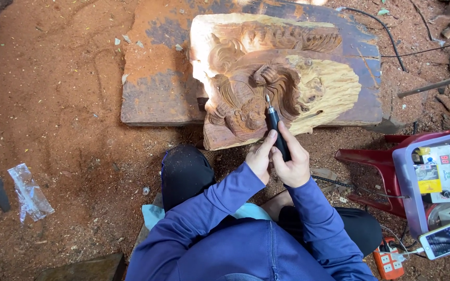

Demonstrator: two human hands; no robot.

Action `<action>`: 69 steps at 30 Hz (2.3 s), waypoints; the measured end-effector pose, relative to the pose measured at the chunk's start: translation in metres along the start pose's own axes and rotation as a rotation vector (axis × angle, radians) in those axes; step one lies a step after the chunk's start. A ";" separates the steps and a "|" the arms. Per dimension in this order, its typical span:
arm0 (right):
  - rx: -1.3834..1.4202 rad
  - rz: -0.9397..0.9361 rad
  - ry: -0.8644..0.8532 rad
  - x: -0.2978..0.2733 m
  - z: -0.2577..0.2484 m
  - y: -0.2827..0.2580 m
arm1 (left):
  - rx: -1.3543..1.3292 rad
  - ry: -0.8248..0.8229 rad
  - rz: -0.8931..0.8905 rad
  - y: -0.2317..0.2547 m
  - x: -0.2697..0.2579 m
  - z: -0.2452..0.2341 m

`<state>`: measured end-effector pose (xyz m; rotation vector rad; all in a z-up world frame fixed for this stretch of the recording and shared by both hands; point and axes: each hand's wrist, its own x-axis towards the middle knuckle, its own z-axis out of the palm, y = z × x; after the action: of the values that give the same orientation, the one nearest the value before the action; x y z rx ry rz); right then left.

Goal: Carving intricate details into a wooden sculpture using a handheld rotary tool.

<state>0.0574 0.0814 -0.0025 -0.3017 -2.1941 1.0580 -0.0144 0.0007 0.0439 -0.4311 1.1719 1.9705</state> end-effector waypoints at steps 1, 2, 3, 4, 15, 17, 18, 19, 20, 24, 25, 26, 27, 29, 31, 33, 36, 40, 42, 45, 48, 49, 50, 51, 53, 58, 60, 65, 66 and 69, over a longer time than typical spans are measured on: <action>-0.002 0.006 0.001 0.001 0.000 0.001 | -0.009 0.008 -0.006 0.003 -0.001 0.002; -0.002 0.006 0.002 0.001 0.000 0.000 | -0.009 0.008 -0.006 0.002 0.001 0.002; 0.001 0.009 0.010 0.000 0.001 0.000 | -0.003 0.006 -0.001 0.001 0.004 0.002; 0.003 0.012 0.018 0.000 0.001 -0.001 | 0.004 0.004 0.004 0.001 0.006 0.002; 0.005 0.016 0.032 0.000 0.005 0.000 | -0.020 -0.008 0.024 -0.006 0.014 -0.004; 0.011 0.022 0.040 0.000 0.006 0.000 | -0.008 -0.016 0.027 -0.006 0.015 -0.005; 0.009 0.020 0.040 0.001 0.006 -0.001 | -0.014 -0.012 0.026 -0.003 0.014 -0.005; 0.007 0.021 0.041 0.001 0.007 -0.002 | -0.019 -0.007 0.022 -0.002 0.013 -0.005; 0.006 0.023 0.042 0.002 0.007 -0.001 | -0.018 -0.008 0.020 0.000 0.013 -0.003; 0.008 0.012 0.052 0.002 0.008 0.001 | -0.015 0.002 0.026 0.001 0.012 -0.003; 0.012 0.014 0.059 0.001 0.008 0.001 | 0.010 -0.001 0.019 -0.001 0.012 -0.004; 0.013 0.013 0.058 0.001 0.009 0.001 | 0.009 -0.001 0.020 0.000 0.012 -0.004; 0.014 0.015 0.062 0.001 0.009 0.001 | 0.012 -0.001 0.027 -0.001 0.013 -0.003; 0.014 0.020 0.068 0.000 0.009 0.002 | 0.017 -0.002 0.032 0.000 0.012 -0.002; 0.002 0.002 0.066 0.001 0.009 0.003 | -0.035 -0.005 0.034 0.002 0.010 -0.002; -0.002 0.007 0.074 -0.001 0.010 0.006 | -0.032 -0.012 0.028 -0.002 0.013 -0.003; 0.002 0.017 0.082 -0.005 0.011 0.009 | -0.026 -0.011 0.023 -0.014 0.024 -0.008; -0.004 0.022 0.086 -0.004 0.013 0.007 | -0.040 -0.010 0.027 -0.017 0.028 -0.012; -0.002 0.028 0.094 -0.006 0.014 0.008 | -0.004 -0.004 0.030 -0.010 0.021 -0.008; 0.001 0.031 0.100 -0.008 0.015 0.011 | 0.039 0.005 0.034 -0.029 0.035 -0.017; -0.002 0.022 0.105 -0.007 0.015 0.011 | 0.053 0.005 0.035 -0.021 0.026 -0.013; -0.001 0.013 0.102 -0.006 0.016 0.010 | 0.054 0.009 0.038 -0.011 0.016 -0.010; 0.000 0.016 0.101 -0.008 0.014 0.008 | 0.055 0.012 0.036 -0.015 0.019 -0.010; 0.000 0.018 0.098 -0.008 0.014 0.005 | 0.071 0.015 0.032 -0.019 0.022 -0.011; 0.003 0.015 0.092 -0.014 0.011 0.000 | 0.083 0.021 0.032 -0.022 0.021 -0.013; 0.153 0.097 0.131 -0.057 0.000 0.003 | 0.138 -0.459 0.262 -0.045 0.034 -0.046; 0.211 0.105 0.109 -0.067 0.002 -0.008 | 0.141 -0.499 0.288 -0.042 0.027 -0.049; 0.338 0.144 0.100 -0.103 -0.003 0.007 | 0.113 -0.610 0.313 -0.032 0.007 -0.055; 0.391 0.174 0.108 -0.110 -0.003 0.015 | 0.115 -0.646 0.304 -0.033 0.008 -0.058; 0.405 0.207 0.105 -0.123 0.003 0.029 | 0.116 -0.686 0.295 -0.036 0.009 -0.066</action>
<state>0.1454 0.0407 -0.0838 -0.3948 -1.8314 1.5314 0.0008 -0.0423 -0.0164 0.4793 0.9180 2.0296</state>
